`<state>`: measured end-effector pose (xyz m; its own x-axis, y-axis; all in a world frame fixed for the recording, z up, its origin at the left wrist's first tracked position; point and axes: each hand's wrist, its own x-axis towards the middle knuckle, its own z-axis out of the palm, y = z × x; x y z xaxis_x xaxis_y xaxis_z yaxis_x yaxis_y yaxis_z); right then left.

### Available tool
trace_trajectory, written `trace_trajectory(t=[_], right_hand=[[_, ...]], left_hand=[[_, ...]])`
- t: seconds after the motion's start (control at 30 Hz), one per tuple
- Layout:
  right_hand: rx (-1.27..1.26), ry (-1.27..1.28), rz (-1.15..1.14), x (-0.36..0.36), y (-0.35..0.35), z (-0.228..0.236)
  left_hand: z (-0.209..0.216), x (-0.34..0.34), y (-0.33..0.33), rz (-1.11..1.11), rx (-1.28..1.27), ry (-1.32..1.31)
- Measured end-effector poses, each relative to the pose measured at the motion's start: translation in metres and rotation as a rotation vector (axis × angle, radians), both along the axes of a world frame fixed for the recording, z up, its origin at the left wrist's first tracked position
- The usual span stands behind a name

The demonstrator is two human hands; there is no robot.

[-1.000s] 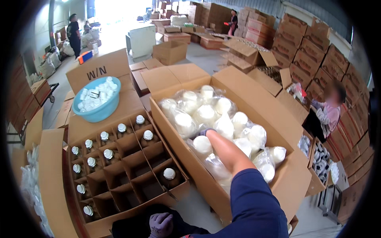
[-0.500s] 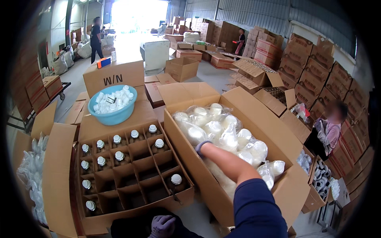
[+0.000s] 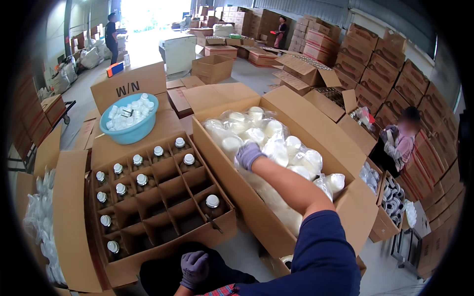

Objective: The person assembles white thermos-style containers by inserting black rubber seals, screwing on lids, and placing each unit into a plastic bag. The person then places the packaged units into a cardboard box with dividers.

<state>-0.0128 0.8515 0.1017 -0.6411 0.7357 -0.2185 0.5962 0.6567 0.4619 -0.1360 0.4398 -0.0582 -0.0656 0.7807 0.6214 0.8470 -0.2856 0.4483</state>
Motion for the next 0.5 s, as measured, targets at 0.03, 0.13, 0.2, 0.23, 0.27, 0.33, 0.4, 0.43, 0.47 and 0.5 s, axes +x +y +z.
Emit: trace_trajectory(t=[0.03, 0.13, 0.2, 0.23, 0.27, 0.33, 0.4, 0.43, 0.47, 0.5], right_hand=[[0.068, 0.055, 0.107, 0.013, 0.006, 0.010], [0.202, 0.134, 0.177, 0.027, 0.012, 0.042], [0.209, 0.146, 0.260, 0.033, 0.010, 0.040], [0.232, 0.161, 0.292, 0.037, 0.012, 0.034], [0.240, 0.221, 0.310, 0.039, 0.015, 0.021], [0.177, 0.290, 0.338, 0.021, 0.000, 0.014], [0.131, 0.238, 0.332, 0.012, -0.011, -0.002], [0.055, 0.224, 0.235, 0.007, -0.011, -0.014], [-0.033, 0.226, 0.189, 0.005, -0.003, -0.029], [-0.116, 0.226, 0.135, 0.008, 0.012, -0.048]], left_hand=[[0.002, 0.000, -0.004, 0.002, -0.009, 0.008], [0.011, 0.003, -0.001, -0.006, -0.014, -0.010], [0.004, 0.004, -0.004, -0.012, 0.006, -0.003], [0.003, 0.004, -0.004, -0.013, -0.001, 0.001], [0.003, 0.004, -0.004, -0.022, -0.004, 0.006], [-0.007, 0.001, -0.006, -0.006, 0.026, 0.021], [-0.008, 0.001, -0.005, -0.020, 0.015, 0.035], [-0.007, 0.000, -0.007, -0.019, 0.006, 0.050], [-0.007, -0.001, -0.008, -0.031, -0.011, 0.062], [-0.008, -0.002, -0.007, -0.046, -0.008, 0.072]])
